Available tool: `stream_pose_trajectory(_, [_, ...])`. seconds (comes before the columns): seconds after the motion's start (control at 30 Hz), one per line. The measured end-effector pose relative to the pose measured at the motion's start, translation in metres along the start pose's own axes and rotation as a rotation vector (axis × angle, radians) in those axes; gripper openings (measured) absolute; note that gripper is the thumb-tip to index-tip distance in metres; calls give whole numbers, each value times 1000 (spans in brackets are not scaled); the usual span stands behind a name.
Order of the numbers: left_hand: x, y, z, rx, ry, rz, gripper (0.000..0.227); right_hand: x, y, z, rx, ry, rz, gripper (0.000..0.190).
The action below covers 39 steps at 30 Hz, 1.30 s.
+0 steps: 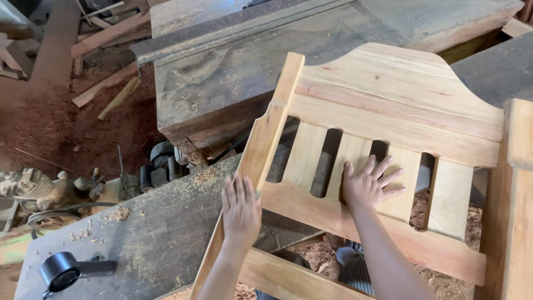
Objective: Sand a wooden furniture headboard frame using a piece of sandpaper.
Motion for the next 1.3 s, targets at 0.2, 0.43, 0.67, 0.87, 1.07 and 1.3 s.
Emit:
stream_pose_trajectory(0.2, [-156, 19, -83, 46, -33, 3, 68, 2, 1, 2, -17, -11, -11, 88])
stream_pose_trajectory(0.43, [-226, 9, -118, 112, -27, -98, 66, 4, 14, 8, 11, -57, 79, 89])
stream_pose_trajectory(0.67, [-18, 5, -19, -57, -85, -129, 64, 5, 7, 5, -18, -21, 66, 90])
stream_pose_trajectory(0.87, [205, -97, 135, -268, 121, 287, 78, 4, 5, 4, -1, -27, 32, 87])
stream_pose_trajectory(1.07, [211, -75, 121, -142, -70, -404, 87, -1, 5, 4, 7, -20, -5, 88])
stream_pose_trajectory(1.3, [4, -1, -5, -107, 75, 276, 67, 2, 5, 3, -18, -4, 13, 88])
Point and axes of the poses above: each hand's wrist, its own x-axis away from the middle knuckle, its own y-axis out of the back of the hand, z = x × y, the point moved 8 cm from there along -x, towards the middle knuckle, and after that the axes turned 12 degrees about y, right-handed, at the moved point
